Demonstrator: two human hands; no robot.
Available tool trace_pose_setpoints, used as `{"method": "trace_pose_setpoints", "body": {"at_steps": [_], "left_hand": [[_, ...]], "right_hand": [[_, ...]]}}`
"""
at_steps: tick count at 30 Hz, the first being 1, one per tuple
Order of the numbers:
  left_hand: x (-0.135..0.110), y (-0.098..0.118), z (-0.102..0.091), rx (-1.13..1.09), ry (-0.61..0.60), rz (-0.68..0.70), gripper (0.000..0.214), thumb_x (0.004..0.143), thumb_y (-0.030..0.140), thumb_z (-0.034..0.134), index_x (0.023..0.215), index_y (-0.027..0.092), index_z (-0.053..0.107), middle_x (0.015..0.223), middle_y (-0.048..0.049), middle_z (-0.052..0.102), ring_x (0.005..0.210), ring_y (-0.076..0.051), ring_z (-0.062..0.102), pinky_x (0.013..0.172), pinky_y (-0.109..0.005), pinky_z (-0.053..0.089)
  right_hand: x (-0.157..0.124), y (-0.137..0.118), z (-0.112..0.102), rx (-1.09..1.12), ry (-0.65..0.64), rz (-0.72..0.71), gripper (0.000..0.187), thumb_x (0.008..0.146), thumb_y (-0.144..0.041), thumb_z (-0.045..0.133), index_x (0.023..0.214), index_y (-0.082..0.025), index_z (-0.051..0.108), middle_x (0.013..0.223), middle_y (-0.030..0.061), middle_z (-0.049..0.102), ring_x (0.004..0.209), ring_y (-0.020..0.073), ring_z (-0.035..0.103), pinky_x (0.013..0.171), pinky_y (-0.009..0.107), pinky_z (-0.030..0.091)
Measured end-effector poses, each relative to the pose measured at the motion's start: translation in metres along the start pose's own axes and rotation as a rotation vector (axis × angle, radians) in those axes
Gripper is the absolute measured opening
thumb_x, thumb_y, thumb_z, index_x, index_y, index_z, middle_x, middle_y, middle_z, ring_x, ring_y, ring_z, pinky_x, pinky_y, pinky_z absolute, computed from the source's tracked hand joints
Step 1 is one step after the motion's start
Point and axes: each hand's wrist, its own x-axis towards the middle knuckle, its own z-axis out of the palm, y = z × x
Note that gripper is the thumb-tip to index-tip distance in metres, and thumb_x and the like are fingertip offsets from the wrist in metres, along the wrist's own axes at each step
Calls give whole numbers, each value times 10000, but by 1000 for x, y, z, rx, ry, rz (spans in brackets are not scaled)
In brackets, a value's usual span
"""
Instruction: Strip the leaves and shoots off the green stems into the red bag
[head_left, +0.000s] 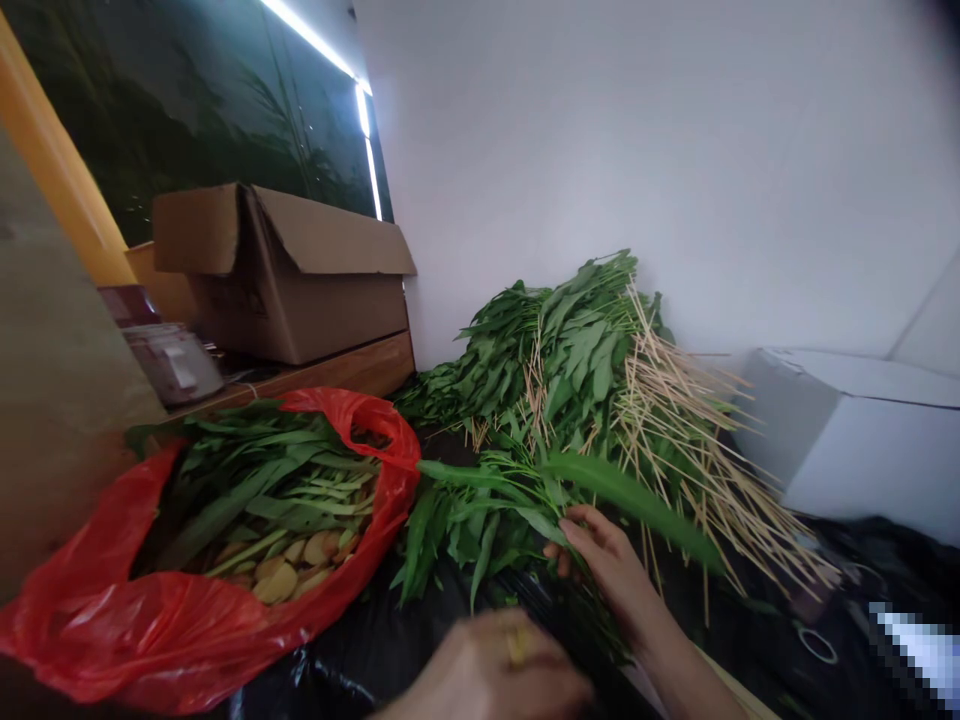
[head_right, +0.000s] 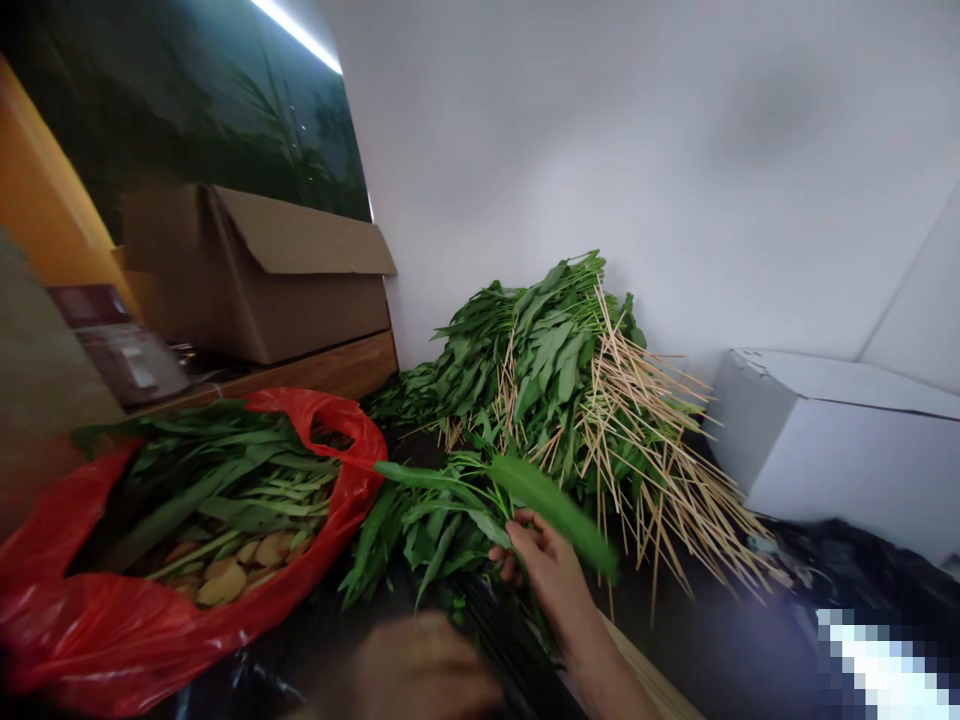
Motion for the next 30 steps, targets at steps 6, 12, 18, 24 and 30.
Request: {"method": "trace_pose_setpoints", "body": {"at_steps": [6,12,18,24,30], "left_hand": [[43,-38,-40,303,329,-41,262,953,192,448,1100,218,663,1038,-73,676,913,-165,631,809,-273,509],[58,-57,-40,587,198,-98,187,919,185,522,1044,182,662,1022,-87,668,931,-211,619,776,-317,516],[58,-61,-42,779,87,-70,136,911,181,534,996,158,636,907,-68,646,842,-207,603,707,-296,490],[55,-74,-55,860,81,-108,123,912,163,511,939,149,630,862,-61,637,821,-211,605,658,-285,477],[52,-86,-51,813,120,-122,61,841,149,581,823,166,636,803,-43,641,801,-193,613,670,-262,469]], "right_hand": [[-1,4,4,-85,-50,-63,418,698,-564,694,799,-182,555,539,-16,631,390,98,501,390,199,309],[-5,5,6,-123,-85,-63,396,738,-548,656,812,-176,544,577,4,661,393,87,497,396,186,270],[-5,6,6,-184,-72,-96,293,778,-458,628,822,-178,553,611,2,663,451,96,512,434,201,322],[0,14,-1,-284,-28,-197,302,782,-415,633,969,-178,621,844,24,686,694,156,624,668,279,485],[2,14,-5,-563,-83,-200,305,848,-458,496,752,-208,640,624,4,673,631,179,629,649,273,470]]}}
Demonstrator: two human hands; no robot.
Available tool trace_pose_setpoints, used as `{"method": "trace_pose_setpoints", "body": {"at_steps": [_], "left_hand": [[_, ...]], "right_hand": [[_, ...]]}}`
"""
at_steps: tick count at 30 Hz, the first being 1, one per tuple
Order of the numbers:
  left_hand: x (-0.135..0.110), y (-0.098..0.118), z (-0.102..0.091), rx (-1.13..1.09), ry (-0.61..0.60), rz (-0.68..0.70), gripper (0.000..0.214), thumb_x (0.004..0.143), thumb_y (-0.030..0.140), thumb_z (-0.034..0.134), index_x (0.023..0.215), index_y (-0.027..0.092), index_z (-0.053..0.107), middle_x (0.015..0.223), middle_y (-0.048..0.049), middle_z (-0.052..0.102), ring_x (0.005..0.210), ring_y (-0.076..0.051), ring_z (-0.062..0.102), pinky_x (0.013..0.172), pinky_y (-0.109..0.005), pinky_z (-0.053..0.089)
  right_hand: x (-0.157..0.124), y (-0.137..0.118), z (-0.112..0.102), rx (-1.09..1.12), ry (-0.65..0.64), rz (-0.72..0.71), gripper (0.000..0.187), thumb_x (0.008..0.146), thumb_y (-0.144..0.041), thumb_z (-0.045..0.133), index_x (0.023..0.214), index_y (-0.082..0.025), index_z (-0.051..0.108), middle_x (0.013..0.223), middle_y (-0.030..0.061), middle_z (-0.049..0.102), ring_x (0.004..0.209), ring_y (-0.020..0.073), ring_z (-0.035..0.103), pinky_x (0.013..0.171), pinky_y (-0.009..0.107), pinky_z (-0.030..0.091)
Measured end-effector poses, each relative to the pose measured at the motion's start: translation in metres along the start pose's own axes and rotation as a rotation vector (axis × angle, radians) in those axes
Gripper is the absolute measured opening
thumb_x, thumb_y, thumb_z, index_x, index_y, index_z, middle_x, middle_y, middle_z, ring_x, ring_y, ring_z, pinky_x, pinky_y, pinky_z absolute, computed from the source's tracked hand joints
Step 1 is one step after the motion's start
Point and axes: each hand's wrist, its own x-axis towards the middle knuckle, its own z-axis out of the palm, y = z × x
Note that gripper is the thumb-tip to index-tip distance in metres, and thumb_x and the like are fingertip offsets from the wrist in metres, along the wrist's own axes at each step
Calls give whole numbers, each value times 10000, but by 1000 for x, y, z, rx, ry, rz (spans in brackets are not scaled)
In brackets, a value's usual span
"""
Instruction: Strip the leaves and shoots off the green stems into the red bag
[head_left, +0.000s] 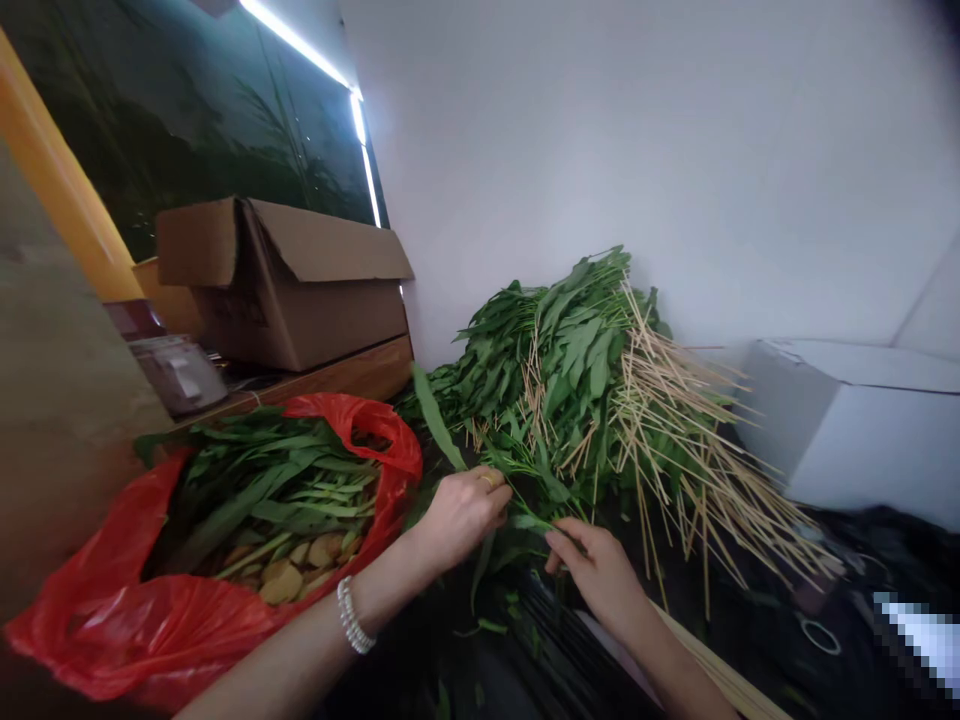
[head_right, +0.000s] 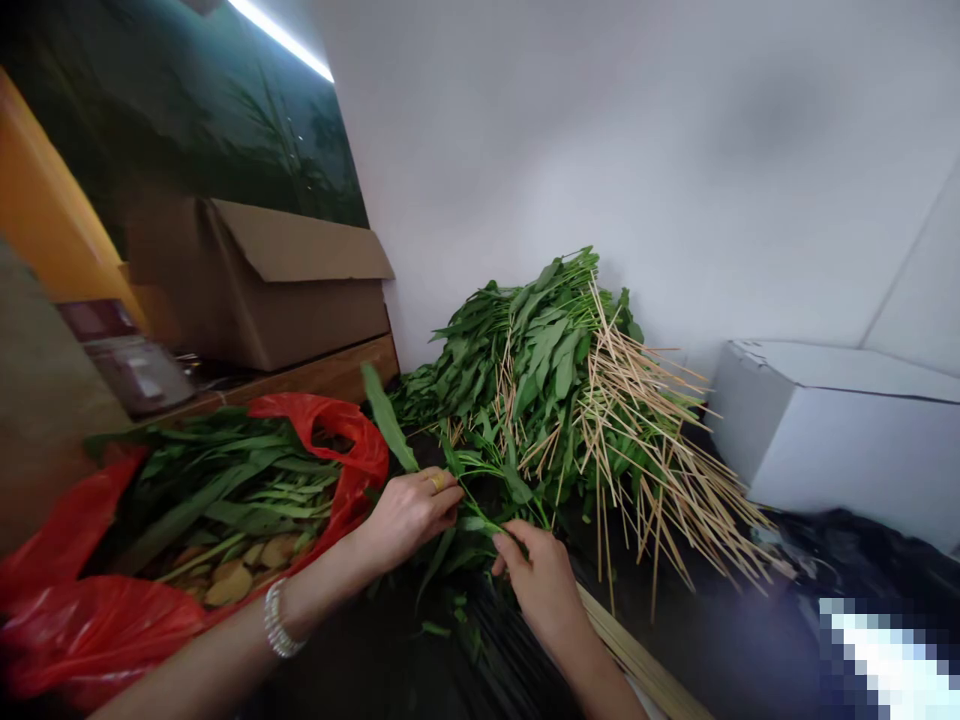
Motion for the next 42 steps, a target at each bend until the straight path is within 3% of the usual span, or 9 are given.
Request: {"method": "trace_pose_setpoints", "body": {"at_steps": [4,9,12,15,18,26,35,38,42], "left_hand": [[1,-10,-3,-178,149,-269,93,799,127,598,812,190,666,800,-21,660,790,-167,623,683,-235,462],[-4,-50,-29,-246,399,-610,98,808,179,572,829,188,667,832,-32,685,831,-196,601,772,-295,455],[-10,-52,-45,-259,404,-557,153,878,252,505,889,193,646,884,-46,677,943,-225,569,848,-339,427],[-13,-31,-50,-440,318,-523,223,951,292,396,998,185,586,857,-32,651,802,-174,590,737,-281,446],[-12,-9,-41,-519,175,-453,200,923,365,499,958,194,597,824,-9,641,737,-155,590,683,-251,439],[-3,-1,-9,-279,12,-257,185,905,261,562,1027,249,700,918,-18,637,802,-147,618,664,-216,438],[-1,1,0,-91,-85,-68,145,867,249,583,959,226,692,912,-35,620,806,-176,614,639,-237,437],[0,2,1,-146,-67,-81,89,804,214,619,859,197,687,856,-30,608,796,-178,600,661,-247,436],[3,7,0,-388,45,-247,106,735,125,578,750,175,670,761,-10,578,722,-147,567,637,-232,404]], "right_hand": [[-2,-10,-4,-73,-16,-39,350,875,-461,435,669,-227,594,601,2,677,618,175,619,637,255,446],[-3,-14,-12,-113,56,1,393,866,-487,424,606,-228,567,567,1,657,543,163,576,568,252,401],[-3,-15,-12,-128,66,16,399,869,-486,417,614,-224,577,559,-3,651,508,155,544,544,255,377],[-3,-14,-9,-147,57,0,403,877,-480,418,609,-222,572,576,3,664,549,162,565,574,257,383],[-3,-11,-8,-147,50,-4,387,881,-480,420,639,-225,582,599,6,678,592,175,591,590,259,390],[-4,-7,-6,-234,57,-85,338,907,-439,418,738,-232,625,595,-5,676,610,183,636,617,259,403],[-5,-5,-2,-410,144,-201,273,907,-357,445,1012,-238,668,692,13,705,665,202,661,669,287,450],[-7,-8,-1,-350,171,-231,276,887,-322,468,1111,-254,614,798,11,720,736,197,679,659,270,475],[-9,-13,1,-246,125,-285,174,889,-280,440,926,-246,607,817,4,703,767,174,676,666,243,488]]}}
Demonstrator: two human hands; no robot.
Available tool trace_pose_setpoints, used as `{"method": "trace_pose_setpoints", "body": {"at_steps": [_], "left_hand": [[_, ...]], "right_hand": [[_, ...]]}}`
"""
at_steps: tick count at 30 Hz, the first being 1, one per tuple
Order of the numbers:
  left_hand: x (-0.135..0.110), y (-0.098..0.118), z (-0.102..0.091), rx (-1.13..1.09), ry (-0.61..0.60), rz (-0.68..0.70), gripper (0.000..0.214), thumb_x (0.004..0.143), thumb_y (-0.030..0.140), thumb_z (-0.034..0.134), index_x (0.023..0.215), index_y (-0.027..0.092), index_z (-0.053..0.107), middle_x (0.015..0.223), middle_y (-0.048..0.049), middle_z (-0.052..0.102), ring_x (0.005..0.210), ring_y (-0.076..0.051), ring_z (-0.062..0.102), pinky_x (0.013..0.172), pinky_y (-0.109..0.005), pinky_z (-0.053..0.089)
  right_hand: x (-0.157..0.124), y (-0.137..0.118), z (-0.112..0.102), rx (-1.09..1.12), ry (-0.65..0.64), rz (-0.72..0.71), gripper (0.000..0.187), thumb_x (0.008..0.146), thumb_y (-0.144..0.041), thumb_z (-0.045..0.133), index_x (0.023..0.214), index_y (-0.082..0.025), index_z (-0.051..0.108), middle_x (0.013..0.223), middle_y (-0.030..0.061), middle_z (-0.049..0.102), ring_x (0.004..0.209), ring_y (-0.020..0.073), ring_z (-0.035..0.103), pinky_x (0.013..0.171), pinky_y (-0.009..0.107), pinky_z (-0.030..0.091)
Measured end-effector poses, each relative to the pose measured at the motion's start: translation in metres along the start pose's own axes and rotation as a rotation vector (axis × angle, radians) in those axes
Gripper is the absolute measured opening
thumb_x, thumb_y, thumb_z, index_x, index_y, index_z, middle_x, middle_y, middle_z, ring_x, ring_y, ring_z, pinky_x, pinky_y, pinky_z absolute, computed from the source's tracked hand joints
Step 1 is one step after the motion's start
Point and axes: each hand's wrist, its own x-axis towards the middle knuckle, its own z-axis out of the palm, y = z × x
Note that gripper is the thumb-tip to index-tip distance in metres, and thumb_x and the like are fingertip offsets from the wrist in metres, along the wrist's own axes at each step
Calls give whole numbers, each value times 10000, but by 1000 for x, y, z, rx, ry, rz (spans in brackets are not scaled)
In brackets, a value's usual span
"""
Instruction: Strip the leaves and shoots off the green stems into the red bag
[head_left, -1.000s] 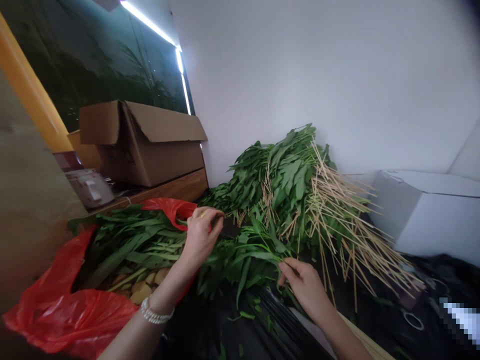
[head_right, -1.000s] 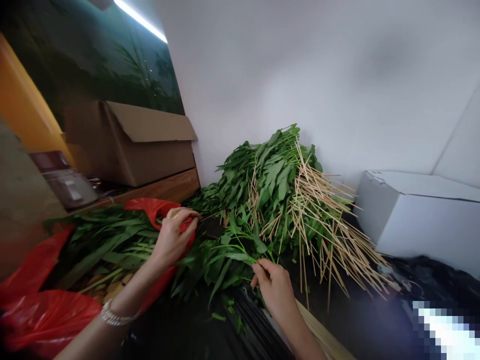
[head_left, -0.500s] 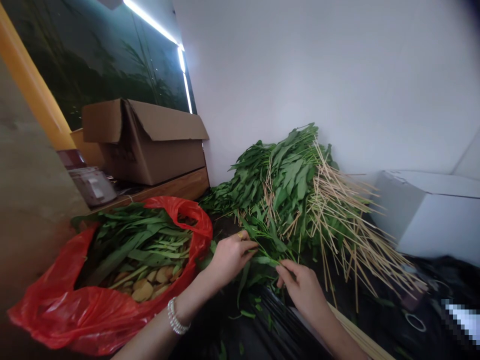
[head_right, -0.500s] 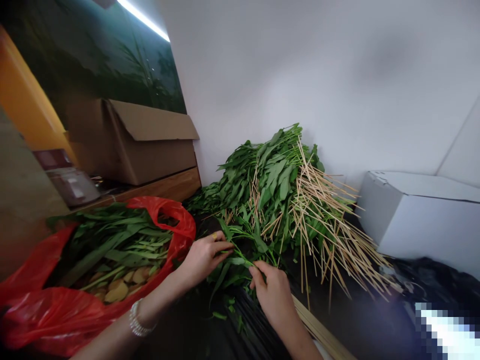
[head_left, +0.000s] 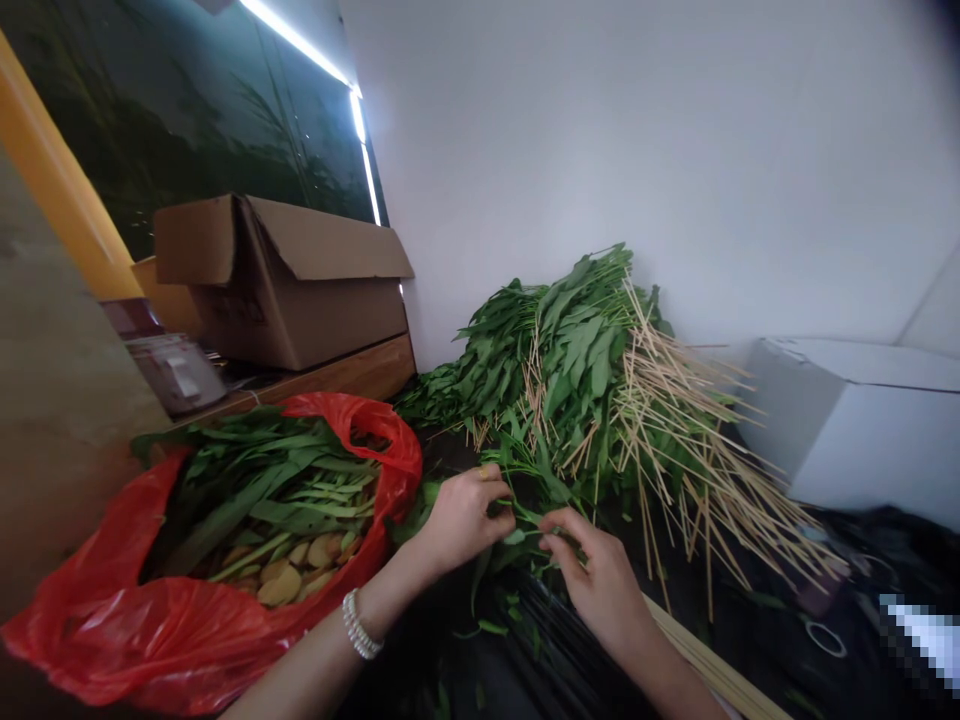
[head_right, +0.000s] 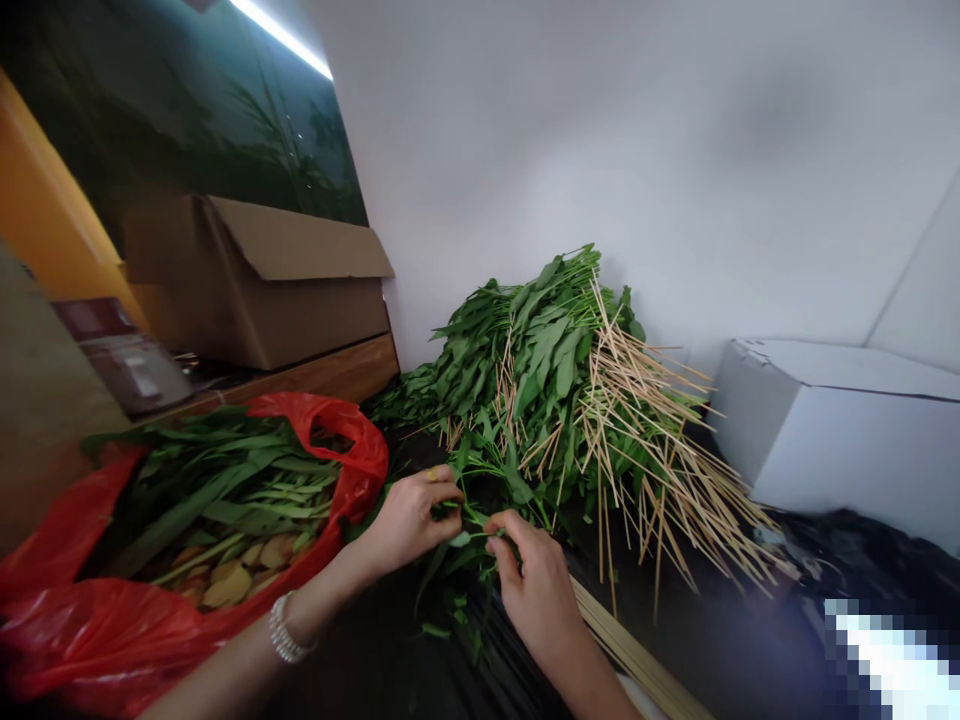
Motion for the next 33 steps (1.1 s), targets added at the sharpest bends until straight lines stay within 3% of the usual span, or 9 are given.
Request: {"method": "trace_pose_setpoints", "body": {"at_steps": [4,9,12,15,19,22,24,29,33], "left_hand": [[4,-8,-4,-346,170,-215,123,710,136,505,674,163,619,708,-3,557,698,-141,531,653,-240,395],[9,-44,-26,-793,456,-593,170,781,317,470,710,174,528,619,36,469,559,-108,426,515,-207,329],[9,-55,-41,-980,466,-588,246,813,406,432,679,200,418,582,49,424,498,-98,397,458,-199,315],[5,-44,-53,-1032,413,-517,232,850,412,403,743,206,420,570,66,399,430,-82,336,403,-186,259],[-5,-12,-53,-762,265,-342,166,876,348,494,861,191,549,658,41,505,524,-83,432,482,-178,338],[-9,1,-37,-433,88,-149,88,837,251,600,863,183,649,807,-13,635,723,-129,569,670,-220,439],[-10,2,-24,-236,2,-51,127,867,223,577,912,201,693,850,-26,659,790,-151,603,722,-236,449],[-8,-3,-10,169,-158,80,227,889,209,557,1077,245,679,882,-36,643,809,-175,625,654,-229,452],[-6,2,-12,294,-264,208,151,897,208,538,976,207,667,849,-32,612,765,-177,616,629,-234,449]], "right_hand": [[-1,0,0,-22,4,-72,196,896,-238,403,874,-237,597,837,11,683,748,163,652,685,250,485],[-2,3,-3,-83,39,-75,203,898,-212,375,874,-235,576,849,27,661,754,176,639,698,276,472],[-2,6,-1,-71,27,-51,178,897,-219,383,891,-239,560,872,31,659,788,187,638,715,287,469],[-2,8,2,-79,17,-17,149,891,-221,405,897,-245,552,875,19,661,796,191,628,727,295,463],[-3,10,4,-94,0,-2,140,885,-205,422,906,-252,552,889,6,664,824,184,631,728,281,458],[-3,10,3,-144,7,-40,136,876,-190,442,896,-251,562,884,-3,672,817,178,634,731,278,450],[-3,8,3,-183,17,-81,148,872,-173,444,886,-248,571,886,-4,680,804,173,634,736,279,446],[-3,1,1,-274,11,-156,204,877,-117,412,876,-246,570,877,-10,686,784,161,636,738,281,435],[-3,-1,1,-292,-4,-173,217,882,-107,396,879,-247,562,871,-10,683,793,158,639,731,282,434]]}}
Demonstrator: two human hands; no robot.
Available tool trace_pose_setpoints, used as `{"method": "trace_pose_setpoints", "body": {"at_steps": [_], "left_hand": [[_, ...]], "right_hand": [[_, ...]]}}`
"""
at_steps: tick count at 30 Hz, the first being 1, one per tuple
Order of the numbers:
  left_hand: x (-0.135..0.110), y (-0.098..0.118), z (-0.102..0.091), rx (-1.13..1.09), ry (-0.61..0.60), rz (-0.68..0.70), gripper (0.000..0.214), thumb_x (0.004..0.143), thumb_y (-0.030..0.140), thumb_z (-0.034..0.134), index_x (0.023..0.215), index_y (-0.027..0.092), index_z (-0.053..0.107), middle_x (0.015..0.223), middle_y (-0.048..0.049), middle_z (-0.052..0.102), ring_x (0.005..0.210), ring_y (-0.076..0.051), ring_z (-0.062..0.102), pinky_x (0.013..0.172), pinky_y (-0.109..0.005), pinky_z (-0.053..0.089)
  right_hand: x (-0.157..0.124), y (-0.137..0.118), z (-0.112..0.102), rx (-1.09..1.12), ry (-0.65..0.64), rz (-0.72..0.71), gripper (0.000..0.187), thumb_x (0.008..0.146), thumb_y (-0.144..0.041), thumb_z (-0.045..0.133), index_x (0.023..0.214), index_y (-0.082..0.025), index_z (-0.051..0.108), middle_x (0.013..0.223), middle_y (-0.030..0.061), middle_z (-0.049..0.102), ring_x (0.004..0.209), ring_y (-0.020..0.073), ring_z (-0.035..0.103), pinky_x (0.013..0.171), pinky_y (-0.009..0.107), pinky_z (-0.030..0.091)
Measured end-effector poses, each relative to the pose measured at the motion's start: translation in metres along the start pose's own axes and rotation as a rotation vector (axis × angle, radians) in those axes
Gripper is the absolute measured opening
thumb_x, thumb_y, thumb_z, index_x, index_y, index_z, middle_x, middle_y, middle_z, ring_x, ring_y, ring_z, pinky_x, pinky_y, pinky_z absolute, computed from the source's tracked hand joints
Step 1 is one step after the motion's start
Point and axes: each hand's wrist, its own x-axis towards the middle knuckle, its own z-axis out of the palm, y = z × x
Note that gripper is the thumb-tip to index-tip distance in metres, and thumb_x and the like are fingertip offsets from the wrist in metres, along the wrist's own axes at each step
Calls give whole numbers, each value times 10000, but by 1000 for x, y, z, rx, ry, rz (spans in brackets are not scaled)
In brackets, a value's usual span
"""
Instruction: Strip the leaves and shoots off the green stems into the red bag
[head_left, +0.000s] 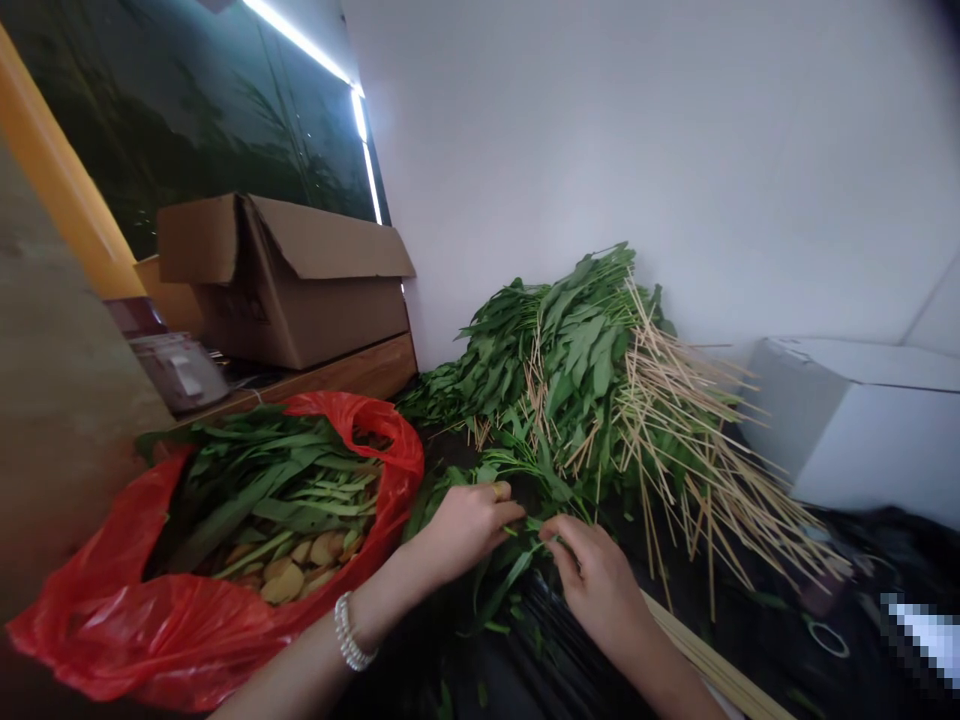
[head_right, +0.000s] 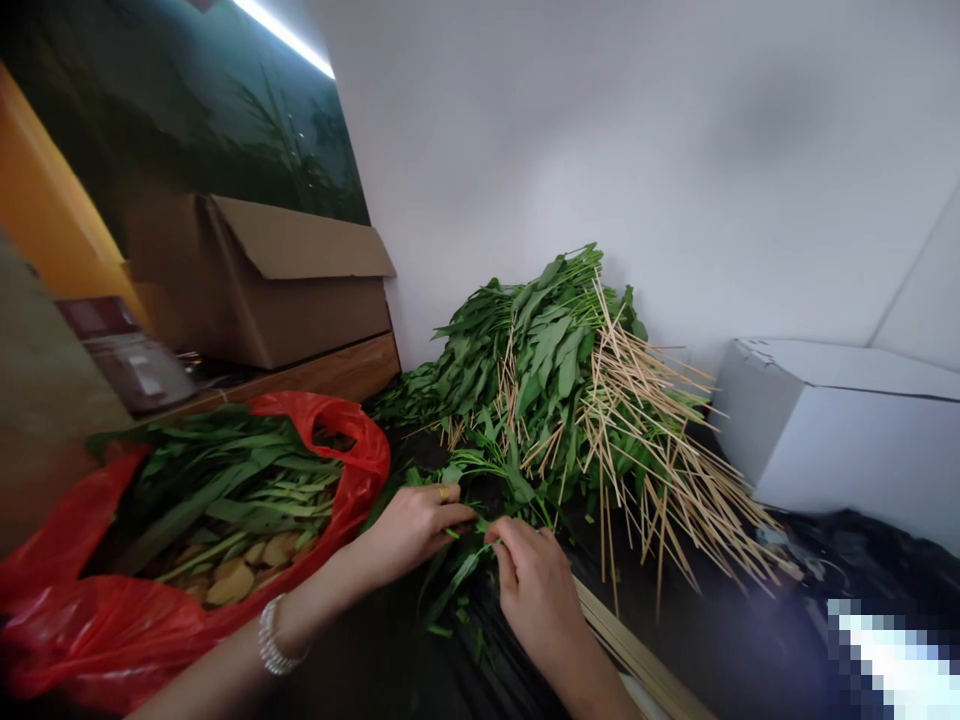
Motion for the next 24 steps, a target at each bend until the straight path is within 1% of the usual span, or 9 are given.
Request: {"method": "trace_pose_setpoints", "body": {"at_steps": [4,7,9,12,14,17,20,22,24], "left_hand": [[1,2,-1,53,-18,40,88,890,222,547,917,173,615,865,-40,599,754,-180,596,619,-241,448],[0,0,-1,54,-5,47,61,869,232,577,869,173,593,850,-35,592,747,-179,584,609,-242,438],[-1,-1,0,47,13,56,54,843,224,604,830,174,589,835,-31,595,753,-179,579,607,-240,426],[-2,1,3,-8,54,31,44,798,195,626,775,172,597,805,-28,599,746,-179,575,613,-243,411],[-1,2,7,-119,112,-44,15,775,166,612,761,172,612,778,-23,595,724,-170,568,620,-243,407],[2,-3,11,-366,246,-206,84,738,122,564,746,171,631,741,-16,589,702,-154,552,638,-240,405],[4,-23,7,-611,442,-442,100,710,140,521,716,165,618,710,-6,589,702,-154,539,659,-247,410],[1,-41,-1,-757,582,-604,107,734,198,496,721,165,597,678,10,563,668,-144,513,633,-237,400],[-3,-54,-10,-865,664,-669,144,787,265,465,723,175,557,631,33,497,602,-123,455,576,-219,365]], "right_hand": [[-1,0,0,-2,8,16,179,907,-186,427,1021,-242,553,981,22,693,844,185,652,771,316,441],[-2,-1,-2,-4,19,47,216,931,-289,450,1117,-230,543,1075,46,682,869,194,656,816,338,436],[-2,0,-3,-28,19,66,226,953,-328,428,1101,-230,568,1069,45,688,890,195,654,821,336,428],[-1,2,-1,-116,-25,62,243,975,-303,386,968,-234,619,913,22,710,823,194,655,750,323,413],[0,3,1,-151,-64,31,277,978,-262,365,886,-234,625,815,6,702,765,186,650,703,310,397],[0,3,3,-148,-47,-2,289,980,-245,355,877,-231,625,803,6,703,738,173,645,684,296,389],[0,5,0,-168,5,-9,302,978,-238,346,873,-223,629,819,20,708,732,175,644,699,303,387],[0,8,-2,-178,38,8,298,977,-243,351,880,-222,632,842,28,712,743,180,648,714,311,390],[0,10,-4,-162,74,22,275,977,-260,369,928,-228,638,899,33,717,787,186,657,735,316,397]]}}
